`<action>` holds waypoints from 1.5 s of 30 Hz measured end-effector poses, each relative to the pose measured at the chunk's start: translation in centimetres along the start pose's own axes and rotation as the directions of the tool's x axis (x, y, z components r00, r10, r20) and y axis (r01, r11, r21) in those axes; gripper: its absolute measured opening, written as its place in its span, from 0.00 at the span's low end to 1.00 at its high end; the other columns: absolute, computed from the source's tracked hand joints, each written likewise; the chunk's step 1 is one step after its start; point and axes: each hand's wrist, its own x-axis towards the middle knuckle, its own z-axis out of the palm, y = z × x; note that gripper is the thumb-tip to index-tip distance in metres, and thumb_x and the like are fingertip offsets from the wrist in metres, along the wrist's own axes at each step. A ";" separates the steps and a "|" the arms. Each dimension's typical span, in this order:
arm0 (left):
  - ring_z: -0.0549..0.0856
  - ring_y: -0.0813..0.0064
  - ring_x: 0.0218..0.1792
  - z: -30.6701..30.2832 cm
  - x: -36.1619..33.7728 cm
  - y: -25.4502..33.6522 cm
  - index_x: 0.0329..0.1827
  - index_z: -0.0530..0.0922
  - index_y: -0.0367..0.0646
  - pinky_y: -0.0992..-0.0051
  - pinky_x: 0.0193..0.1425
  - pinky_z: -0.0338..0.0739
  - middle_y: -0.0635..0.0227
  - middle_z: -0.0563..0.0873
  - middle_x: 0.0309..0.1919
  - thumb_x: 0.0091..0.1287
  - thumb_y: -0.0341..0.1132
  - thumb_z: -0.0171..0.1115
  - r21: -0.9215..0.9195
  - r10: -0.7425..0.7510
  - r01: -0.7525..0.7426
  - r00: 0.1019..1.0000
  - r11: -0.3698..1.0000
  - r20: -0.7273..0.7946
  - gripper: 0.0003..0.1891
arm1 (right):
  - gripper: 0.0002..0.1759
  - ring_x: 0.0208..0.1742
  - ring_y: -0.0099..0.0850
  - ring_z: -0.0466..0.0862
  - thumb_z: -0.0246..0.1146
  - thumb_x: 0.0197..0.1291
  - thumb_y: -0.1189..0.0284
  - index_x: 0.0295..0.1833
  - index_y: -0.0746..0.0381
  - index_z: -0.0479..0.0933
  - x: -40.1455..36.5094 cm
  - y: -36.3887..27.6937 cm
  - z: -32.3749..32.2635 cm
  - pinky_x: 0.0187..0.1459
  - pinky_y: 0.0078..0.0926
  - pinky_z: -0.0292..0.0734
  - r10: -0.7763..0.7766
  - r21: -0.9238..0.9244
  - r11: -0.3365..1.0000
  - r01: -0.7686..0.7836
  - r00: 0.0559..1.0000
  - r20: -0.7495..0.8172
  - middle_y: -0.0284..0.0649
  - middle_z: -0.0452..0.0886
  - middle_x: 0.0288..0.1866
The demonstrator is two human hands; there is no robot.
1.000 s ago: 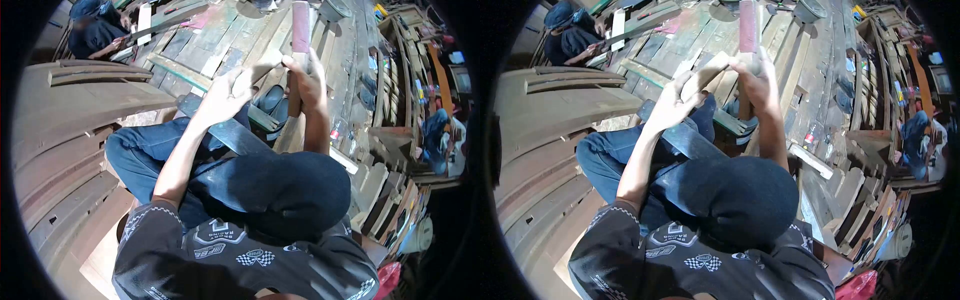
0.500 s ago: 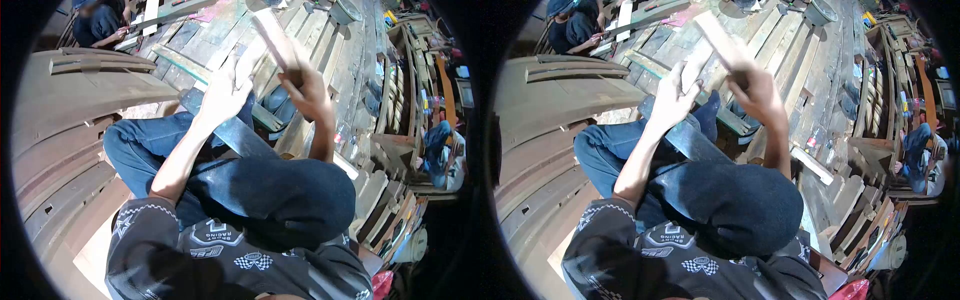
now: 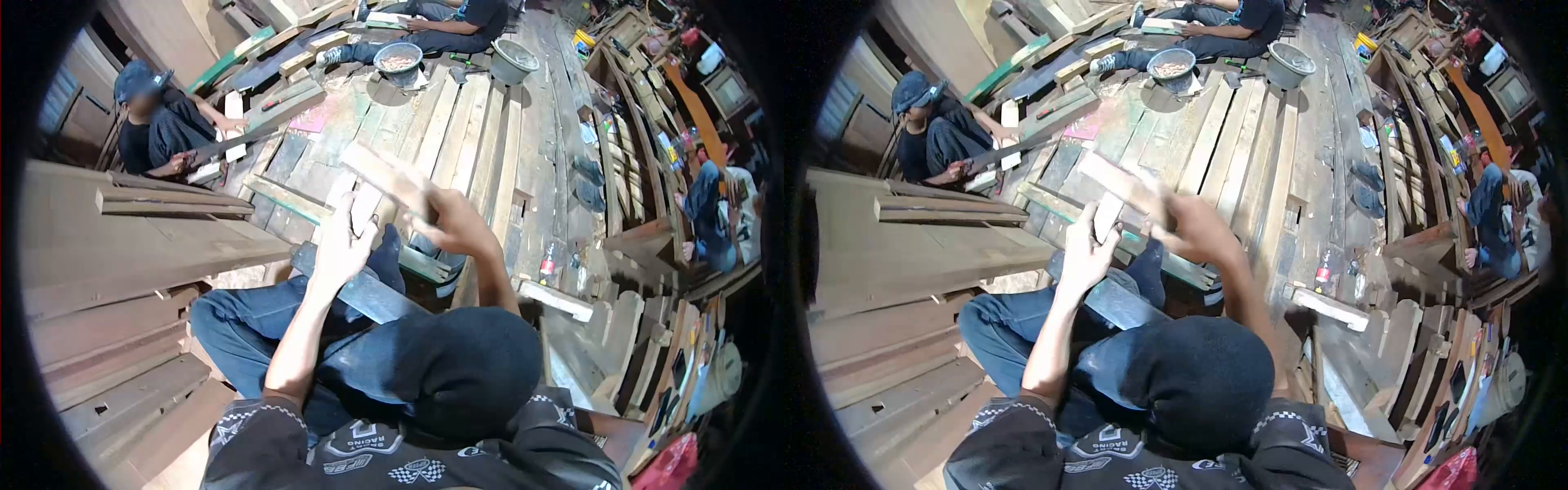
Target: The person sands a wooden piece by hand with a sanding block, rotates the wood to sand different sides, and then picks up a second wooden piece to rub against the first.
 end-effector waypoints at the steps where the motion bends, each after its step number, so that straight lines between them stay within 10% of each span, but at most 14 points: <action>1: 0.87 0.51 0.33 -0.1 0.1 0.4 0.55 0.74 0.33 0.61 0.38 0.79 0.44 0.83 0.31 0.62 0.32 0.63 -0.016 0.005 -0.005 1.000 1.000 0.002 0.19 | 0.23 0.34 0.52 0.81 0.68 0.57 0.60 0.47 0.70 0.76 0.0 0.5 0.3 0.41 0.44 0.76 -0.005 0.066 0.998 0.008 0.999 -0.050 0.57 0.80 0.31; 10: 0.87 0.48 0.34 -0.5 0.1 1.5 0.54 0.73 0.34 0.59 0.36 0.79 0.43 0.85 0.33 0.62 0.31 0.63 -0.015 0.013 -0.014 0.999 1.000 -0.040 0.19 | 0.30 0.40 0.56 0.83 0.65 0.57 0.66 0.66 0.57 0.72 0.9 2.8 0.7 0.43 0.44 0.77 -0.410 0.025 0.908 0.419 0.897 -0.166 0.61 0.81 0.38; 11: 0.88 0.48 0.36 -0.5 0.1 1.6 0.55 0.73 0.34 0.61 0.39 0.80 0.44 0.86 0.33 0.62 0.30 0.63 -0.084 -0.026 0.024 0.999 0.996 -0.021 0.19 | 0.33 0.46 0.51 0.85 0.64 0.56 0.75 0.70 0.57 0.70 0.8 3.1 0.5 0.51 0.36 0.77 -0.085 0.066 0.994 0.085 0.996 0.002 0.60 0.82 0.48; 15: 0.89 0.56 0.38 -0.3 0.3 1.3 0.52 0.75 0.33 0.66 0.42 0.80 0.46 0.86 0.34 0.62 0.29 0.64 -0.025 0.012 -0.014 0.998 1.000 -0.058 0.16 | 0.25 0.41 0.55 0.84 0.64 0.58 0.67 0.62 0.61 0.75 0.3 0.2 0.6 0.43 0.45 0.77 -0.260 0.008 0.963 0.271 0.930 -0.260 0.58 0.82 0.38; 18: 0.88 0.59 0.32 -0.2 0.3 1.0 0.50 0.76 0.33 0.65 0.35 0.79 0.47 0.86 0.30 0.61 0.30 0.66 0.009 -0.066 0.066 0.997 0.998 -0.049 0.16 | 0.27 0.42 0.57 0.83 0.64 0.58 0.66 0.64 0.60 0.73 0.6 2.1 0.7 0.43 0.47 0.78 -0.221 0.094 0.971 0.221 0.975 -0.009 0.59 0.82 0.40; 23: 0.87 0.49 0.29 -0.5 0.3 1.1 0.54 0.73 0.35 0.61 0.35 0.79 0.44 0.84 0.26 0.62 0.31 0.63 -0.086 0.007 -0.009 1.000 0.996 -0.028 0.19 | 0.22 0.37 0.55 0.83 0.67 0.56 0.65 0.55 0.63 0.78 0.1 -0.1 1.0 0.39 0.46 0.78 -0.093 0.021 0.995 0.101 0.966 -0.240 0.58 0.81 0.32; 26: 0.86 0.48 0.28 -0.6 0.8 1.3 0.53 0.73 0.34 0.60 0.34 0.78 0.43 0.83 0.26 0.62 0.31 0.63 -0.082 0.014 -0.014 1.000 0.997 0.000 0.18 | 0.19 0.35 0.54 0.83 0.69 0.56 0.64 0.51 0.61 0.79 0.1 -2.0 0.5 0.37 0.44 0.78 -0.116 -0.064 0.991 0.115 0.993 -0.019 0.53 0.81 0.30; 32: 0.85 0.40 0.37 -0.8 0.3 1.4 0.54 0.72 0.34 0.57 0.40 0.78 0.39 0.82 0.33 0.58 0.30 0.63 -0.049 -0.057 0.060 0.996 0.997 0.064 0.20 | 0.33 0.30 0.35 0.85 0.67 0.59 0.77 0.71 0.60 0.67 0.4 -0.2 0.4 0.35 0.33 0.78 -0.145 -0.043 0.989 0.139 0.943 -0.298 0.52 0.81 0.31; 35: 0.85 0.40 0.39 -0.5 0.3 1.4 0.53 0.72 0.33 0.56 0.42 0.78 0.39 0.82 0.34 0.58 0.30 0.63 -0.129 -0.007 0.006 1.000 0.992 -0.005 0.20 | 0.35 0.28 0.26 0.81 0.67 0.60 0.76 0.73 0.59 0.65 0.5 0.6 1.2 0.33 0.32 0.76 -0.278 -0.183 0.949 0.255 0.954 -0.114 0.51 0.80 0.29; 38: 0.85 0.40 0.38 -1.0 0.4 1.9 0.51 0.73 0.34 0.56 0.40 0.78 0.40 0.82 0.33 0.58 0.30 0.62 -0.032 -0.086 0.090 0.990 0.995 0.112 0.18 | 0.18 0.38 0.51 0.85 0.68 0.56 0.69 0.53 0.59 0.78 0.3 1.0 0.3 0.38 0.41 0.79 -0.128 -0.006 0.992 0.129 0.979 -0.161 0.51 0.84 0.35; 42: 0.84 0.39 0.39 -0.6 0.3 0.9 0.51 0.73 0.33 0.56 0.41 0.77 0.38 0.82 0.33 0.59 0.31 0.61 -0.086 -0.002 0.006 0.999 0.996 0.043 0.17 | 0.17 0.38 0.48 0.86 0.67 0.57 0.71 0.52 0.59 0.77 0.2 -0.3 -0.1 0.38 0.42 0.78 -0.035 -0.021 0.999 0.031 0.983 -0.178 0.51 0.84 0.36; 45: 0.83 0.40 0.33 -0.8 0.3 1.6 0.54 0.72 0.32 0.57 0.37 0.77 0.40 0.81 0.28 0.59 0.31 0.61 -0.019 0.009 -0.009 1.000 1.000 0.021 0.20 | 0.18 0.35 0.47 0.85 0.68 0.55 0.74 0.53 0.61 0.78 0.1 0.6 0.6 0.37 0.38 0.79 -0.246 -0.098 0.968 0.230 0.947 -0.207 0.52 0.83 0.34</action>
